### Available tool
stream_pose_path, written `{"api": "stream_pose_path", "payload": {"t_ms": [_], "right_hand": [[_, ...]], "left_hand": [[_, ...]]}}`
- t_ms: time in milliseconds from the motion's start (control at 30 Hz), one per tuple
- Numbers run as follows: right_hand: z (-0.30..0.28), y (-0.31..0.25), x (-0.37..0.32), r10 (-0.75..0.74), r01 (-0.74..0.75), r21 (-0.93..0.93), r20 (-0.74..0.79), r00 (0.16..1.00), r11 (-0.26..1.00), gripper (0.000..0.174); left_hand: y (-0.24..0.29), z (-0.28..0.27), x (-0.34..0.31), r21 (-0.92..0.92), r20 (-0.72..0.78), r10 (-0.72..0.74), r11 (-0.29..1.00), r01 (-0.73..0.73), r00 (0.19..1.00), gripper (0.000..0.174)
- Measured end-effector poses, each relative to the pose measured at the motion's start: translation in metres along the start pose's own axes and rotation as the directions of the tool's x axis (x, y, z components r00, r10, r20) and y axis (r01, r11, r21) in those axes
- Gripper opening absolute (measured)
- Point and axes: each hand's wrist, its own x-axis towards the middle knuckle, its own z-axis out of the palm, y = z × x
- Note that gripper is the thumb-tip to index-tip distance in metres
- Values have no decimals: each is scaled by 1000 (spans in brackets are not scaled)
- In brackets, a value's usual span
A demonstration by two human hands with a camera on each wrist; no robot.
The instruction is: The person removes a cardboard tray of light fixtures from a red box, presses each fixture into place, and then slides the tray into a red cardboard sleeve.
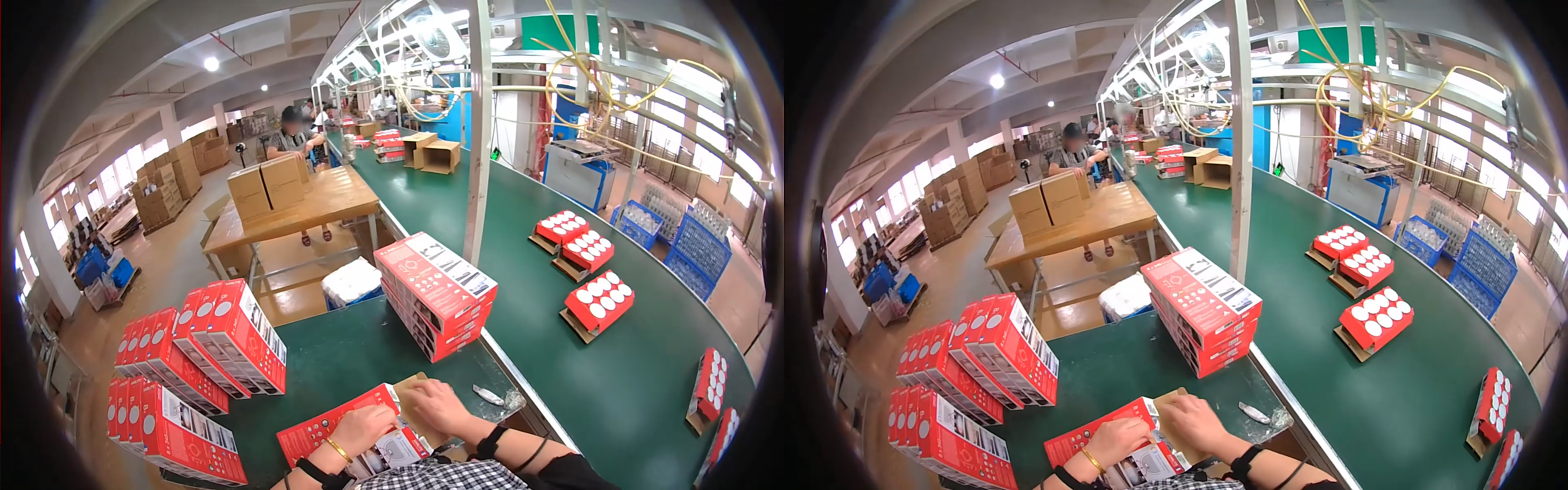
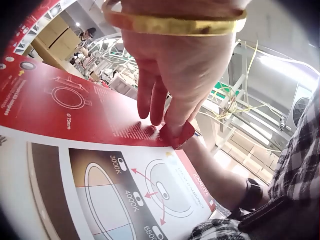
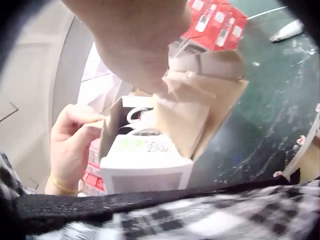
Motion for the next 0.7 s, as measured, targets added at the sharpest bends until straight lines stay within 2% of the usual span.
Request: {"api": "stream_pose_path", "payload": {"t_ms": [67, 100, 167, 200, 267, 300, 367, 400, 500, 567, 633, 667, 700], "right_hand": [[-8, -17, 21, -70, 72, 180, -14, 997, 981, 45], [-8, -13, 25, -61, 63, 181, -18, 998, 981, 45], [-2, 3, 33, 69, -146, 307, 248, 966, 940, 48], [-3, 4, 34, 78, -152, 306, 241, 967, 940, 48], [-3, 6, 34, -93, 53, 190, 211, 973, 980, 48], [-8, 2, 35, -88, 48, 188, 210, 974, 981, 48], [-20, -8, 41, 57, -102, 188, 233, 971, 977, 47], [-17, -7, 43, 60, -105, 189, 233, 971, 976, 47], [-4, 13, 51, 37, -94, 198, 273, 961, 976, 42], [-10, 30, 55, -81, 2, 242, 317, 945, 970, 33], [-27, 39, 68, -83, 26, 212, 261, 962, 977, 21], [-10, 51, 76, 5, -51, 230, 197, 980, 972, 19], [-12, 44, 81, 14, -41, 306, 89, 996, 951, 18]], "left_hand": [[-3, 3, -1, -2, 12, 18, 1000, -18, 1000, 7], [-4, 4, -1, -2, 14, 31, 1000, -31, 999, 7], [0, -1, 0, 0, 21, 38, 999, -38, 999, 8], [2, -3, 2, 5, 20, 40, 999, -40, 999, 8], [2, -3, 1, -7, 19, 21, 1000, -21, 1000, 7], [3, -2, 1, -17, 9, -9, 1000, 9, 1000, 7], [7, -2, 4, -8, 19, -3, 1000, 3, 1000, 6], [8, -1, 4, 5, 31, -2, 1000, 1, 1000, 6], [5, 5, 2, 16, 33, -20, 1000, 20, 999, 7], [2, 4, 5, -12, 19, 21, 1000, -21, 1000, 8], [3, 8, 2, -23, 3, 67, 997, -67, 998, 10], [3, 12, 4, -3, 4, 76, 997, -76, 997, 11], [7, 10, 9, 3, -3, 108, 994, -108, 994, 11]]}}
